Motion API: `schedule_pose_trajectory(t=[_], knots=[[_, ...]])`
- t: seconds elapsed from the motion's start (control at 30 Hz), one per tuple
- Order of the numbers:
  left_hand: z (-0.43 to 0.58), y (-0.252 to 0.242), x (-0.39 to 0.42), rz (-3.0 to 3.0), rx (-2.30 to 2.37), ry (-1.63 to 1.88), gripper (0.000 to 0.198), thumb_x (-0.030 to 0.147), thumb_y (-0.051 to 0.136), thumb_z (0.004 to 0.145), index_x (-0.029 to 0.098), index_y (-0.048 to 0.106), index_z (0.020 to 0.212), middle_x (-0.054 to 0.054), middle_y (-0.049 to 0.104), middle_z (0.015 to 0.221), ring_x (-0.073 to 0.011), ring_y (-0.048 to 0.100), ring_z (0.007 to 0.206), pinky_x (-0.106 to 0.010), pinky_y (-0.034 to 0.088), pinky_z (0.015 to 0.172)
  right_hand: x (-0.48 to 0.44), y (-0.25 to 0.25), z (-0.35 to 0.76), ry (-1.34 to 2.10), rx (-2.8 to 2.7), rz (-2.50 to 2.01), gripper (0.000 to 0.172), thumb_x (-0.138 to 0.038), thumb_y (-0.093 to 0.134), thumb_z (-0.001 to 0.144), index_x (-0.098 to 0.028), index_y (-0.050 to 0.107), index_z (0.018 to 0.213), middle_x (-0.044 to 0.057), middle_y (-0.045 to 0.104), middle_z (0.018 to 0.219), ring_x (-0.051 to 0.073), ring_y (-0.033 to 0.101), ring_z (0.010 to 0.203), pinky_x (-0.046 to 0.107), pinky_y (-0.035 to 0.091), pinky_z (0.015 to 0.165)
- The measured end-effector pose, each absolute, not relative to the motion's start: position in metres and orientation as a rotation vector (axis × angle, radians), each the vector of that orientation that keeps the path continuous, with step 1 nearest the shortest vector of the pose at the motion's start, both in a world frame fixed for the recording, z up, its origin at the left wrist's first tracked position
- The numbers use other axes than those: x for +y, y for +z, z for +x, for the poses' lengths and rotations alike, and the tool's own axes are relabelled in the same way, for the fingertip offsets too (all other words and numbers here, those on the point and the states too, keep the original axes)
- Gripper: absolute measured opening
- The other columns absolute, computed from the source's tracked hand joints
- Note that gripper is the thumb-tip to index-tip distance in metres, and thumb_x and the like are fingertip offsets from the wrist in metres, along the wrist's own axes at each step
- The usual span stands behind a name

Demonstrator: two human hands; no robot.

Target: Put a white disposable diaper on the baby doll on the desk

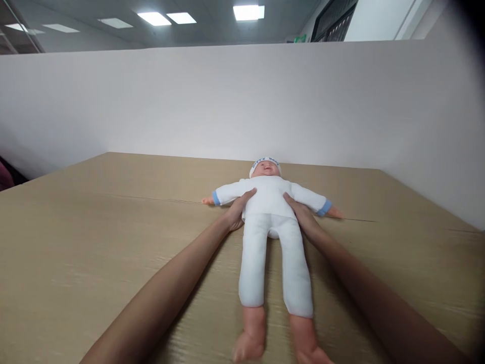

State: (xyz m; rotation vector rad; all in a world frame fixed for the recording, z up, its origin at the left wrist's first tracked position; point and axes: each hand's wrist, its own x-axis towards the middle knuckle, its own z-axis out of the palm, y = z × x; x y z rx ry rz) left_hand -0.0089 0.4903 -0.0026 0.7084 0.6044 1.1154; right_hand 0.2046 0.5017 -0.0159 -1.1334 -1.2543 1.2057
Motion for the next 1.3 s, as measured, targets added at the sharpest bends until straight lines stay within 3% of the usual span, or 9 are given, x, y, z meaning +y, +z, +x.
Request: schedule_pose_trajectory(t=[0.2,0.43,0.8,1.07,1.3], knots=[[-0.012,-0.004,0.491,0.692,0.631,1.198,0.044,0.033,0.074,0.088,0.013,0.069,0.127,-0.014,0.078,0.124,-0.0317,0.07,0.125,-0.046,0.05,0.118,0.506,-0.025,0.216,1.442,-1.264,-0.848,0.048,-0.052,0.079,0.084,-0.023,0.073,0.121,0.005,0.075,0.134,0.031,0.06,0.139,0.045,0.047,0.121],[-0.015,-0.008,0.495,0.734,0.601,1.22,0.037,0.031,0.073,0.091,0.014,0.071,0.125,-0.013,0.077,0.127,-0.0312,0.067,0.129,-0.044,0.048,0.12,0.503,-0.022,0.22,1.48,-1.312,-0.833,0.047,-0.049,0.08,0.085,-0.024,0.073,0.124,0.006,0.071,0.14,0.033,0.062,0.136,0.048,0.048,0.119],[-0.015,-0.007,0.496,0.743,0.621,1.183,0.055,0.038,0.069,0.096,0.011,0.059,0.144,-0.017,0.074,0.131,-0.0339,0.067,0.128,-0.048,0.048,0.118,0.506,-0.027,0.219,1.32,-1.454,-0.943,0.051,-0.059,0.075,0.086,-0.026,0.073,0.124,0.003,0.075,0.133,0.033,0.062,0.135,0.047,0.05,0.115],[-0.014,-0.015,0.499,0.798,0.612,1.201,0.061,0.047,0.072,0.093,0.013,0.061,0.142,-0.017,0.073,0.133,-0.0345,0.06,0.137,-0.041,0.049,0.119,0.491,-0.02,0.211,0.921,-1.608,-1.071,0.046,-0.062,0.057,0.097,-0.026,0.072,0.121,0.005,0.073,0.136,0.029,0.06,0.132,0.043,0.039,0.119],[-0.014,-0.015,0.498,0.868,0.639,1.21,0.059,0.049,0.069,0.094,0.013,0.063,0.14,-0.017,0.073,0.134,-0.0348,0.059,0.139,-0.042,0.048,0.12,0.492,-0.023,0.21,0.843,-1.657,-1.097,0.045,-0.063,0.05,0.1,-0.026,0.073,0.11,0.005,0.077,0.122,0.03,0.065,0.118,0.043,0.045,0.109]])
